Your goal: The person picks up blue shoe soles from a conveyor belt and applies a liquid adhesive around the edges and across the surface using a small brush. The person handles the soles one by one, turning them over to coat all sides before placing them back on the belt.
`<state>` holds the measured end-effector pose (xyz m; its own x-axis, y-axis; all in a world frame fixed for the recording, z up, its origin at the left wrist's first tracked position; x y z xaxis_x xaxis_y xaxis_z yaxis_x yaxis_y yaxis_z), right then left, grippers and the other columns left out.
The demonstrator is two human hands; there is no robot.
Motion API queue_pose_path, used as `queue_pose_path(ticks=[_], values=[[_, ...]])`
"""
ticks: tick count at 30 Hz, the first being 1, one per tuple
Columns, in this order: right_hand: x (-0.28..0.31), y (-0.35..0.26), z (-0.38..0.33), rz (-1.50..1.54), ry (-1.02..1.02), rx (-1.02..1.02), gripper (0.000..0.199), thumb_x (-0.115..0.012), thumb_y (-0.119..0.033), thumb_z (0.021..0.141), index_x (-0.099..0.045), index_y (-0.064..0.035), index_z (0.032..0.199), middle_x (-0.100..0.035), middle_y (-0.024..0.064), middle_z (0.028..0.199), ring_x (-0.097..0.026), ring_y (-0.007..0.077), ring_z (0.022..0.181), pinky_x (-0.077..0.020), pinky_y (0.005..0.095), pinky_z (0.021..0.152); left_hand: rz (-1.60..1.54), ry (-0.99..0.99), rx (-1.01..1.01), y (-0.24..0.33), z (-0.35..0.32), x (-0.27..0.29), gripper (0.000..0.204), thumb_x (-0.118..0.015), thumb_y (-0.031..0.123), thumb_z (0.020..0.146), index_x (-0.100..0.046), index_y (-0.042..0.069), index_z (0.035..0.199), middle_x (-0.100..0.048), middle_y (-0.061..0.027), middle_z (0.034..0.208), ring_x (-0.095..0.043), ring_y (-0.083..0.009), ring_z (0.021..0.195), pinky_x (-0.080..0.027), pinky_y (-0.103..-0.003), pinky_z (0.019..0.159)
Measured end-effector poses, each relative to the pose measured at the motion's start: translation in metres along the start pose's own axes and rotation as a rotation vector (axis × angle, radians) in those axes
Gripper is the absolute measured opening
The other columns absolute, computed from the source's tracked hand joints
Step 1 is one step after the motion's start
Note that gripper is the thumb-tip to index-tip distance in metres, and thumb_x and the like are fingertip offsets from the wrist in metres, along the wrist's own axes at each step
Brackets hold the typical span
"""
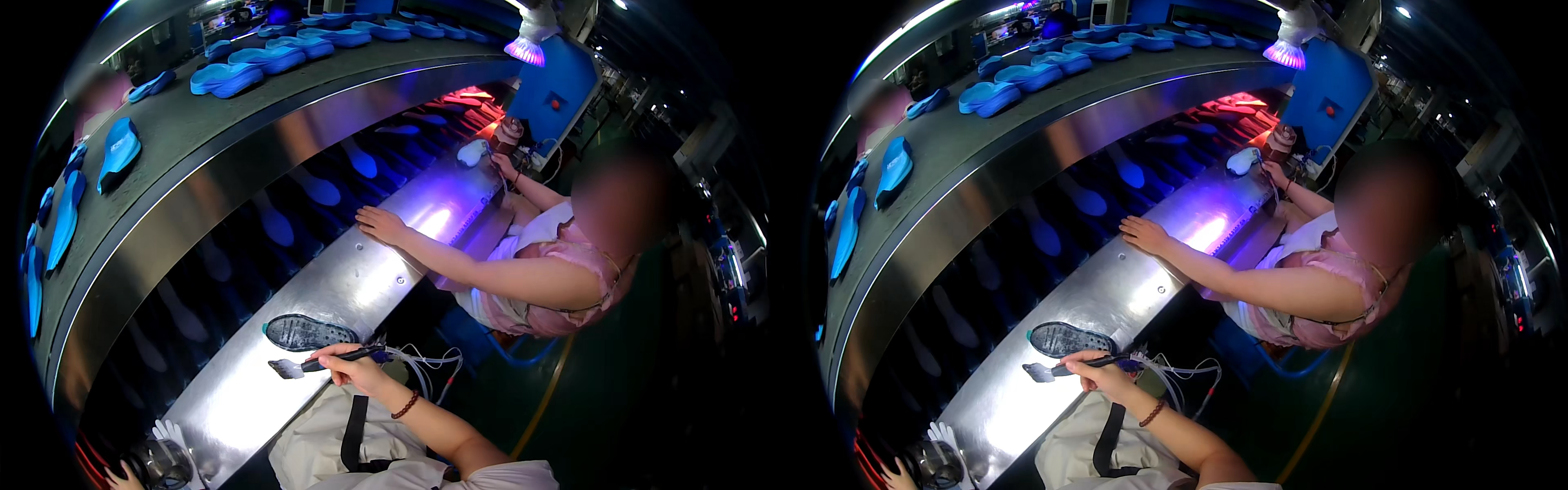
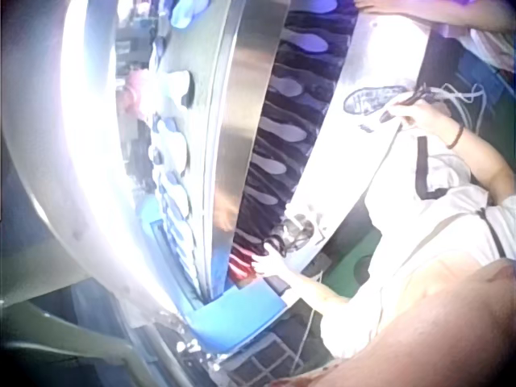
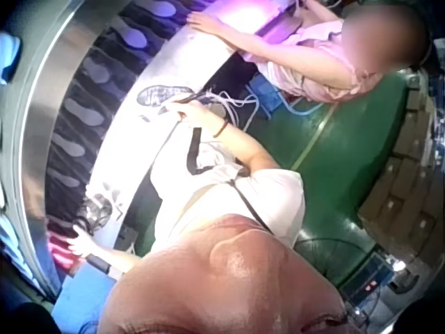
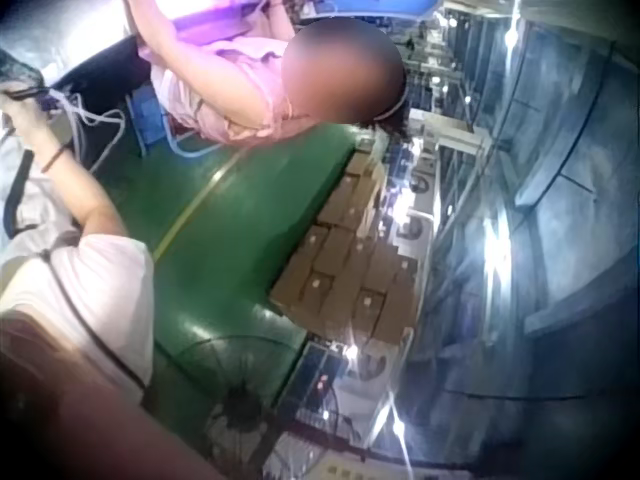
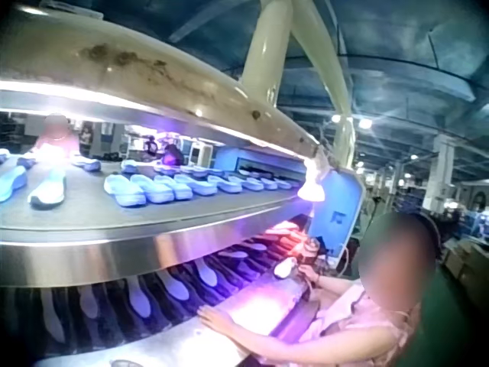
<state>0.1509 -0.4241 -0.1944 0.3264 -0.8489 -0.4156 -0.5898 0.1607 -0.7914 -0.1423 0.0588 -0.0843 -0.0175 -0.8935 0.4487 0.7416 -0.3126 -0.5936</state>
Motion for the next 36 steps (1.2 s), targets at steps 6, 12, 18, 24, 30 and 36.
queue_pose_path(ticks=[6,12,18,24,30,36], values=[[0.000,0.003,0.003,-0.023,-0.023,-0.006,0.023,-0.057,-0.016,0.085,-0.061,-0.0006,0.101,-0.053,-0.0015,0.060,-0.048,0.0054,0.050,-0.0372,0.0187,0.046,-1.276,-0.541,0.372,-0.008,-0.097,-0.157,0.046,-0.066,0.036,0.078,-0.059,-0.004,0.099,-0.061,-0.0183,0.098,-0.059,-0.0256,0.087,-0.047,-0.031,0.078],[0.012,0.003,0.002,0.033,-0.004,0.048,0.022,-0.056,-0.014,0.086,-0.061,0.0001,0.102,-0.057,0.0009,0.064,-0.049,0.0057,0.050,-0.0394,0.0190,0.046,-1.233,-0.808,0.715,0.005,-0.078,-0.139,0.066,-0.072,0.040,0.072,-0.051,-0.008,0.111,-0.057,-0.0237,0.105,-0.054,-0.0281,0.094,-0.044,-0.035,0.084],[0.004,0.000,0.004,0.090,0.000,0.060,0.021,-0.055,-0.013,0.086,-0.061,0.0003,0.101,-0.058,0.0019,0.068,-0.049,0.0066,0.050,-0.0383,0.0193,0.046,-1.524,-0.920,0.831,0.006,-0.116,-0.169,0.064,-0.071,0.038,0.073,-0.050,-0.007,0.112,-0.056,-0.0221,0.106,-0.054,-0.0270,0.095,-0.043,-0.035,0.084],[0.002,0.006,0.015,0.131,0.000,0.093,0.019,-0.055,-0.011,0.086,-0.061,-0.0013,0.100,-0.061,0.0031,0.079,-0.048,0.0070,0.051,-0.0369,0.0196,0.046,-1.660,-0.958,0.866,0.012,-0.124,-0.178,0.062,-0.070,0.037,0.073,-0.050,-0.006,0.113,-0.056,-0.0205,0.107,-0.054,-0.0260,0.096,-0.043,-0.034,0.085],[0.006,0.007,0.011,0.161,-0.013,0.101,0.018,-0.055,-0.011,0.086,-0.061,-0.0019,0.100,-0.063,0.0034,0.083,-0.048,0.0064,0.052,-0.0363,0.0192,0.047,-1.711,-0.976,0.868,0.017,-0.124,-0.174,0.060,-0.069,0.035,0.074,-0.050,-0.005,0.114,-0.056,-0.0188,0.108,-0.053,-0.0249,0.097,-0.042,-0.033,0.086],[0.008,0.012,0.013,0.176,-0.017,0.073,0.019,-0.055,-0.012,0.086,-0.061,-0.0015,0.101,-0.055,0.0000,0.066,-0.048,0.0067,0.052,-0.0344,0.0188,0.046,-1.736,-0.999,0.864,0.021,-0.125,-0.178,0.058,-0.068,0.034,0.075,-0.050,-0.004,0.115,-0.055,-0.0172,0.109,-0.053,-0.0239,0.098,-0.041,-0.032,0.086]])
Point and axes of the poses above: each hand's wrist, its own z-axis towards the middle knuckle, its own x-axis out of the back of the hand, y = z × x, the point moved 10 cm from there along z, towards the middle knuckle
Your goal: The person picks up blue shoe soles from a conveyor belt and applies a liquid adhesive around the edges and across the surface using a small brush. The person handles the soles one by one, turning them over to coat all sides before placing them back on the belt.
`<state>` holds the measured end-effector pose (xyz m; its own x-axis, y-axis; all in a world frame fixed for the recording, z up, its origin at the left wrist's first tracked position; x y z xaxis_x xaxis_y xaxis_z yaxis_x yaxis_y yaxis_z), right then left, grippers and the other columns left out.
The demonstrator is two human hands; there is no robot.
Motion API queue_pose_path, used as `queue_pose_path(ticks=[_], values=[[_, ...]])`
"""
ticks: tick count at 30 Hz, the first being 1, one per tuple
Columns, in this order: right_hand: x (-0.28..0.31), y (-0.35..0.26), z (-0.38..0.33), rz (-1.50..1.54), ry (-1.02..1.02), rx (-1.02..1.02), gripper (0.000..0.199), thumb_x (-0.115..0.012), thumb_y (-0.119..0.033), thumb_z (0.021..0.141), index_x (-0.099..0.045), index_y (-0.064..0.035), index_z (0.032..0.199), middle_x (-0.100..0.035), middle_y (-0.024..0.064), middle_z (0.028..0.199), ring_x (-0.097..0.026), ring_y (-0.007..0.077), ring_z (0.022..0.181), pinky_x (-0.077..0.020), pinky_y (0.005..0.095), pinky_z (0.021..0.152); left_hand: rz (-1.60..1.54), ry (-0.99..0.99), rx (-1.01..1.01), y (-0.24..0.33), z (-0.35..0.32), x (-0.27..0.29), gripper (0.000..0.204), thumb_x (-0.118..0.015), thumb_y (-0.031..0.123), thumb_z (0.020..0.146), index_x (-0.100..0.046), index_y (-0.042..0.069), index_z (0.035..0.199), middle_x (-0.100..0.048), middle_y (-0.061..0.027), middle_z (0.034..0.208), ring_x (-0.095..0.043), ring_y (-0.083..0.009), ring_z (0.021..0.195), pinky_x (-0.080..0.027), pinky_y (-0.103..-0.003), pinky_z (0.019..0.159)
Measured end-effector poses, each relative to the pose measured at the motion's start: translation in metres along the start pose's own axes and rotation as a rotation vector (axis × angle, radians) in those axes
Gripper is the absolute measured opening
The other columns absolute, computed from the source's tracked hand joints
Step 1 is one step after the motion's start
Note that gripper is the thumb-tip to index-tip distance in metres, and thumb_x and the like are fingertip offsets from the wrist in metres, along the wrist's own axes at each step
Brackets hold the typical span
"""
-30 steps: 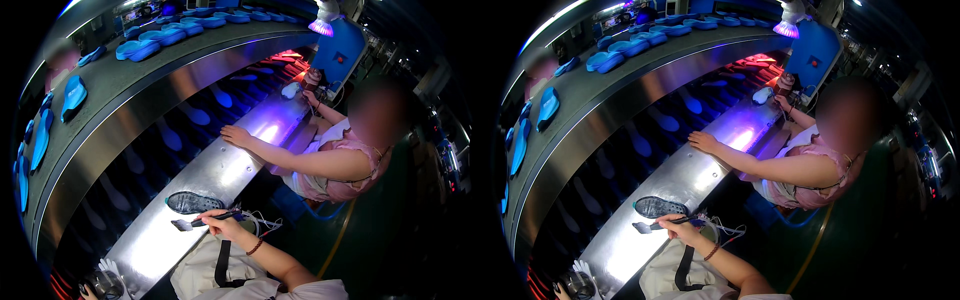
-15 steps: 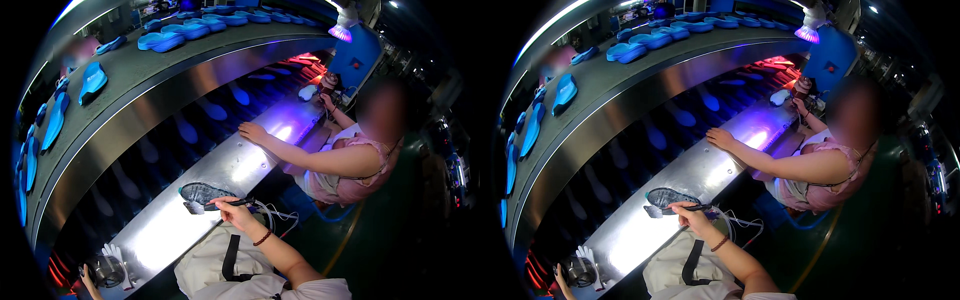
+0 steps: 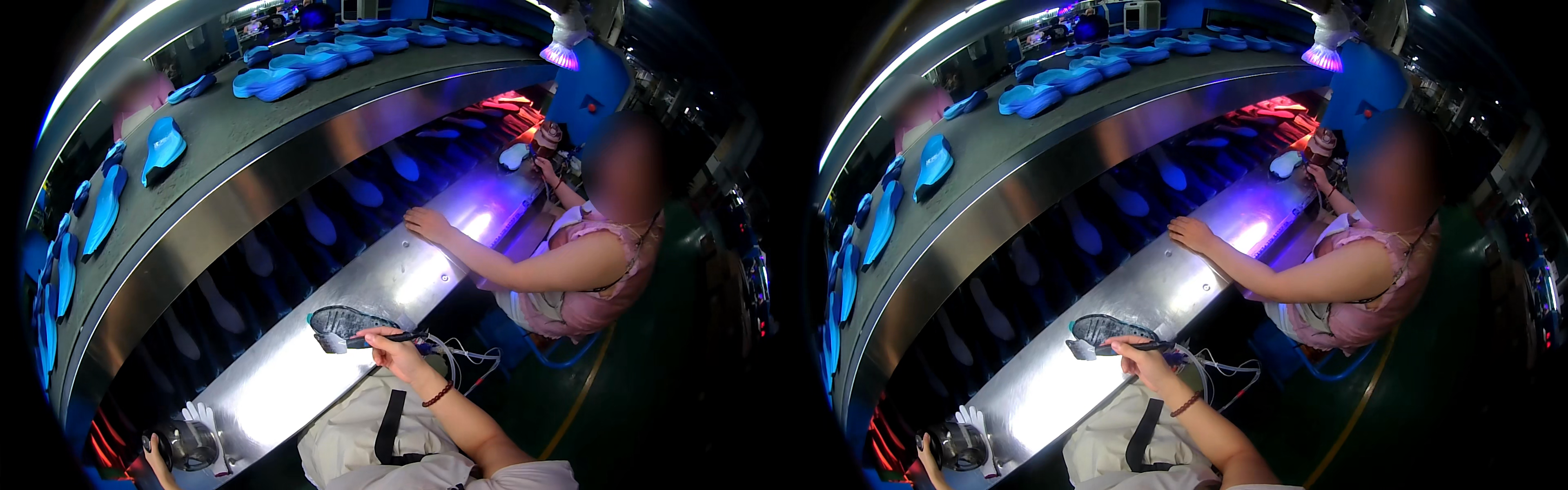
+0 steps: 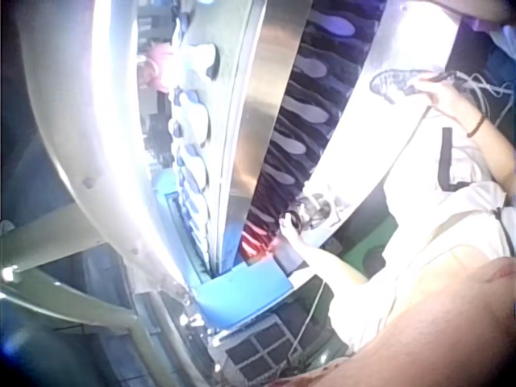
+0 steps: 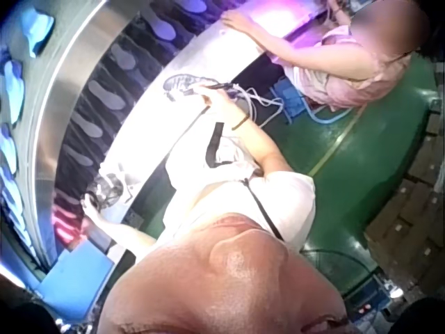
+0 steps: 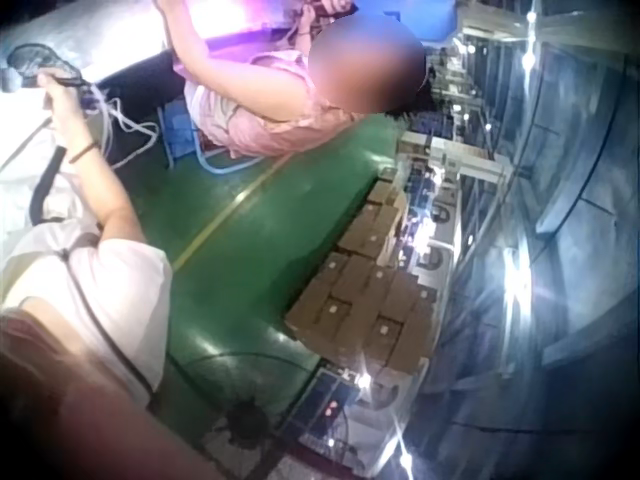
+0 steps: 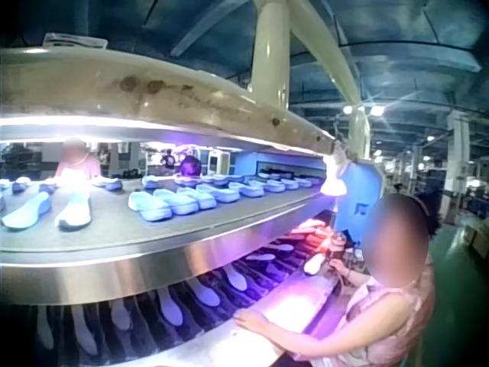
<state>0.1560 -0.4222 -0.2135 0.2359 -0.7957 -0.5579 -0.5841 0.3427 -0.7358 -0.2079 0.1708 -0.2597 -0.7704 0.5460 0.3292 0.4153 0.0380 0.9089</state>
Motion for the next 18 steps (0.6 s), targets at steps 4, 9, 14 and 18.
queue_pose_path(ticks=[4,9,14,18], values=[[0.010,-0.006,0.005,-0.002,0.064,0.039,0.019,-0.057,-0.013,0.085,-0.062,-0.0025,0.099,-0.052,-0.0016,0.061,-0.046,0.0061,0.050,-0.0338,0.0187,0.046,-0.009,-0.013,0.005,-0.002,0.002,-0.004,0.057,-0.067,0.033,0.075,-0.050,-0.004,0.116,-0.055,-0.0161,0.110,-0.053,-0.0232,0.098,-0.041,-0.032,0.087],[0.034,-0.003,0.007,0.019,0.242,0.063,0.017,-0.058,-0.014,0.083,-0.063,-0.0045,0.097,-0.050,-0.0025,0.058,-0.045,0.0055,0.050,-0.0337,0.0189,0.046,-0.021,-0.023,0.014,-0.004,0.004,-0.005,0.055,-0.066,0.031,0.076,-0.050,-0.003,0.117,-0.055,-0.0147,0.111,-0.053,-0.0223,0.099,-0.040,-0.031,0.087],[0.029,-0.004,0.005,0.016,0.186,0.043,0.017,-0.059,-0.014,0.083,-0.063,-0.0041,0.097,-0.049,-0.0028,0.058,-0.045,0.0056,0.051,-0.0353,0.0181,0.048,-0.031,-0.031,0.025,-0.007,0.008,-0.010,0.054,-0.065,0.030,0.077,-0.050,-0.002,0.117,-0.055,-0.0134,0.112,-0.052,-0.0215,0.100,-0.040,-0.030,0.088],[0.032,-0.003,0.006,0.017,0.153,0.047,0.017,-0.058,-0.013,0.084,-0.063,-0.0042,0.098,-0.050,-0.0027,0.060,-0.045,0.0052,0.051,-0.0350,0.0180,0.048,-0.041,-0.035,0.038,-0.012,0.009,-0.014,0.053,-0.065,0.029,0.077,-0.050,-0.001,0.118,-0.054,-0.0123,0.112,-0.052,-0.0208,0.101,-0.039,-0.030,0.088]])
Point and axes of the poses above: each hand's wrist, its own z-axis towards the middle knuckle, its own x-axis out of the back of the hand, y = z × x, the point moved 10 cm from there along z, towards the middle knuckle
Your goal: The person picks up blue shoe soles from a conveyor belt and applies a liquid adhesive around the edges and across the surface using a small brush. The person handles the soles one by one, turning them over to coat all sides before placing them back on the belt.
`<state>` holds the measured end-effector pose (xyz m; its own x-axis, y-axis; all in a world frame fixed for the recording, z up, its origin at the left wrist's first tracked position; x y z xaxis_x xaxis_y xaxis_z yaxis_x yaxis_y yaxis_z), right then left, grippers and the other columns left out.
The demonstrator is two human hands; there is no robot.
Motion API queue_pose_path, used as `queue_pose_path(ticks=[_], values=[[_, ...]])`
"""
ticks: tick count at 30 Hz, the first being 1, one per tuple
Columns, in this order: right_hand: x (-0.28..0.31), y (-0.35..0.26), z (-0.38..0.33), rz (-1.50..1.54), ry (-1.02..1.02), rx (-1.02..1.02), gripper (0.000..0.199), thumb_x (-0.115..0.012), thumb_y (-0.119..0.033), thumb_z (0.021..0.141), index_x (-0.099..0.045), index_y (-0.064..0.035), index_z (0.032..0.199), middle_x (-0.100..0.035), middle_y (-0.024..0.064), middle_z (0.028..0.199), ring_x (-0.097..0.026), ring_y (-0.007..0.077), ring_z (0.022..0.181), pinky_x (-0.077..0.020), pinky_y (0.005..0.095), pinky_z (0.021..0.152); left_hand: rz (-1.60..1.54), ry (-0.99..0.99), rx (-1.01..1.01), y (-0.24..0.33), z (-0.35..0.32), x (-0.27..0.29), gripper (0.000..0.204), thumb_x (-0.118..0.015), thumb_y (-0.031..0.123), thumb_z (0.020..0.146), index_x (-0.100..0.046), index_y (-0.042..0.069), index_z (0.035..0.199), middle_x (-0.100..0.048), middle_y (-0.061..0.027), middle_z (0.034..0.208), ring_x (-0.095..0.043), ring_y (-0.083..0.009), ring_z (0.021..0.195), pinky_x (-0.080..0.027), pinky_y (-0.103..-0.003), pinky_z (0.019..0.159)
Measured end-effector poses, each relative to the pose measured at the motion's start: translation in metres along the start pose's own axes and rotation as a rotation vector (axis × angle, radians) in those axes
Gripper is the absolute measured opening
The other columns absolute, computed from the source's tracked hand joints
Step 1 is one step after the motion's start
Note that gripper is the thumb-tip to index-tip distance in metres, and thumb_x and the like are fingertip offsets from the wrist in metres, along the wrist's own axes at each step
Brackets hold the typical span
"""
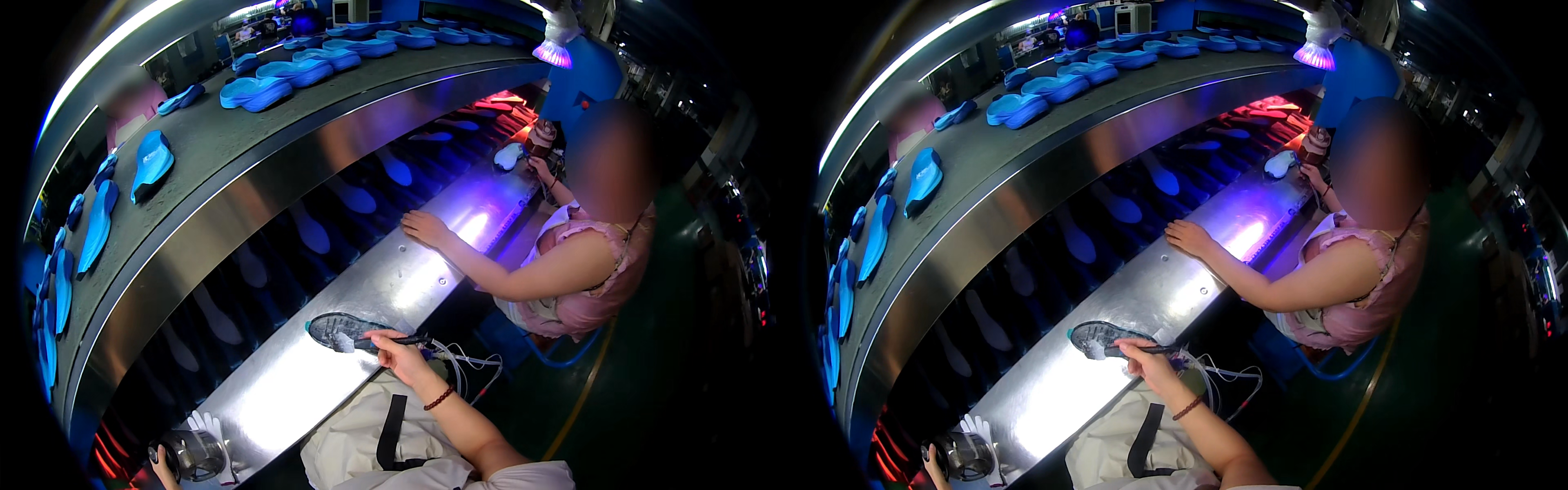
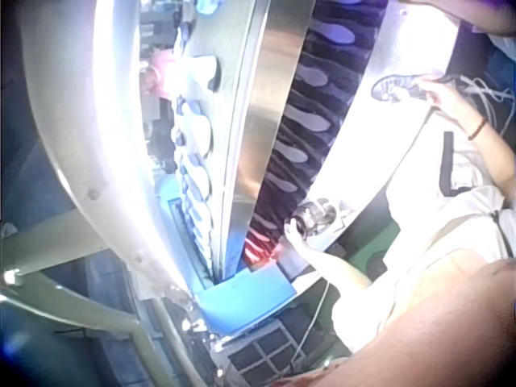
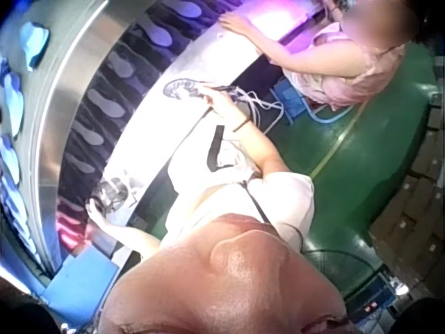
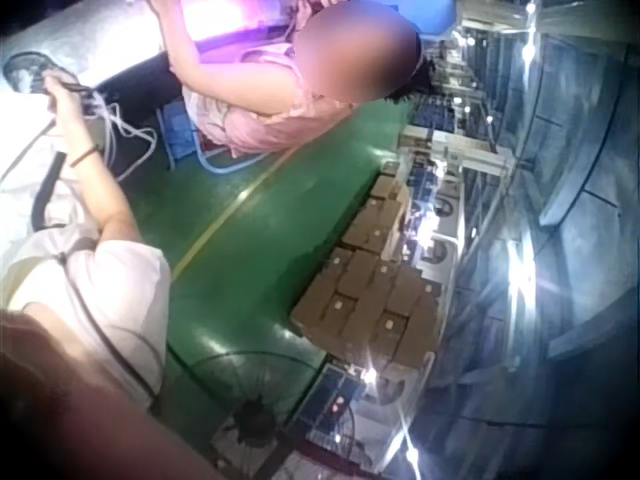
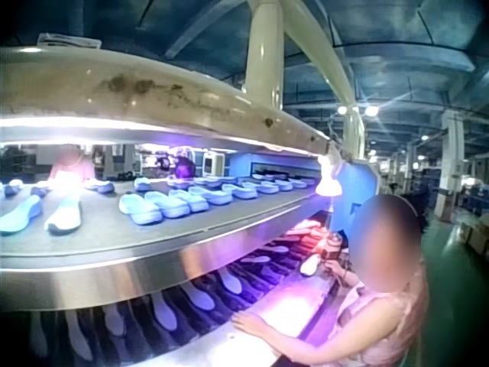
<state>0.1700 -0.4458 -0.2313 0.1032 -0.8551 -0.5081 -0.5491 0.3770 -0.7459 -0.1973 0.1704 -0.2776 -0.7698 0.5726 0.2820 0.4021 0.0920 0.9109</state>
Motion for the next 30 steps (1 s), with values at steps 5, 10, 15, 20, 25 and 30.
queue_pose_path(ticks=[5,10,15,20,25,30], values=[[0.001,-0.001,-0.005,-0.022,0.034,-0.019,0.017,-0.058,-0.014,0.084,-0.062,-0.0044,0.098,-0.051,-0.0028,0.062,-0.045,0.0047,0.052,-0.0348,0.0178,0.048,-0.009,0.010,0.001,-0.005,-0.002,0.005,0.052,-0.064,0.028,0.078,-0.050,0.000,0.119,-0.054,-0.0109,0.113,-0.052,-0.0199,0.101,-0.039,-0.029,0.089],[0.001,0.005,-0.003,-0.040,0.011,-0.031,0.018,-0.058,-0.013,0.084,-0.062,-0.0045,0.099,-0.051,-0.0031,0.063,-0.047,0.0047,0.053,-0.0355,0.0174,0.048,-0.017,0.052,-0.023,-0.002,-0.010,0.015,0.055,-0.065,0.030,0.078,-0.048,0.003,0.122,-0.053,-0.0075,0.113,-0.050,-0.0190,0.102,-0.038,-0.029,0.088],[0.006,0.005,-0.007,-0.027,0.032,-0.009,0.018,-0.058,-0.013,0.083,-0.062,-0.0037,0.098,-0.053,-0.0033,0.066,-0.048,0.0059,0.053,-0.0370,0.0181,0.049,0.087,0.129,-0.066,0.026,-0.025,-0.001,0.050,-0.065,0.028,0.077,-0.051,0.001,0.117,-0.054,-0.0090,0.111,-0.051,-0.0187,0.100,-0.037,-0.028,0.089],[0.001,0.006,-0.008,-0.056,0.016,-0.019,0.020,-0.059,-0.017,0.083,-0.063,-0.0040,0.098,-0.053,-0.0032,0.062,-0.047,0.0043,0.051,-0.0338,0.0175,0.047,0.123,0.170,-0.062,0.013,-0.019,0.012,0.054,-0.065,0.031,0.078,-0.049,-0.001,0.119,-0.053,-0.0106,0.114,-0.050,-0.0192,0.103,-0.036,-0.029,0.091],[0.003,0.006,-0.009,-0.079,0.024,-0.035,0.021,-0.059,-0.017,0.083,-0.062,-0.0041,0.099,-0.052,-0.0032,0.060,-0.047,0.0043,0.051,-0.0338,0.0175,0.047,0.419,0.453,-0.373,0.038,-0.029,0.023,0.051,-0.062,0.031,0.081,-0.049,-0.001,0.119,-0.051,-0.0147,0.118,-0.047,-0.0229,0.110,-0.033,-0.031,0.095],[0.004,0.007,-0.006,-0.078,-0.004,-0.044,0.019,-0.058,-0.014,0.084,-0.062,-0.0025,0.099,-0.052,-0.0022,0.063,-0.048,0.0058,0.053,-0.0367,0.0182,0.049,0.656,0.274,-0.462,0.070,-0.035,-0.008,0.040,-0.057,0.025,0.084,-0.051,0.001,0.116,-0.052,-0.0146,0.116,-0.047,-0.0253,0.110,-0.033,-0.032,0.095]])
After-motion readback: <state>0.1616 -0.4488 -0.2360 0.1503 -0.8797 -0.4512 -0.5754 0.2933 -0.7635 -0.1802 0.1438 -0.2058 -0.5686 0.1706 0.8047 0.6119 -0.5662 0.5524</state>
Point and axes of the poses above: each hand's wrist, its own z-axis towards the middle knuckle, its own x-axis out of the back of the hand, y = z × x, the point moved 10 cm from there along z, towards the middle knuckle
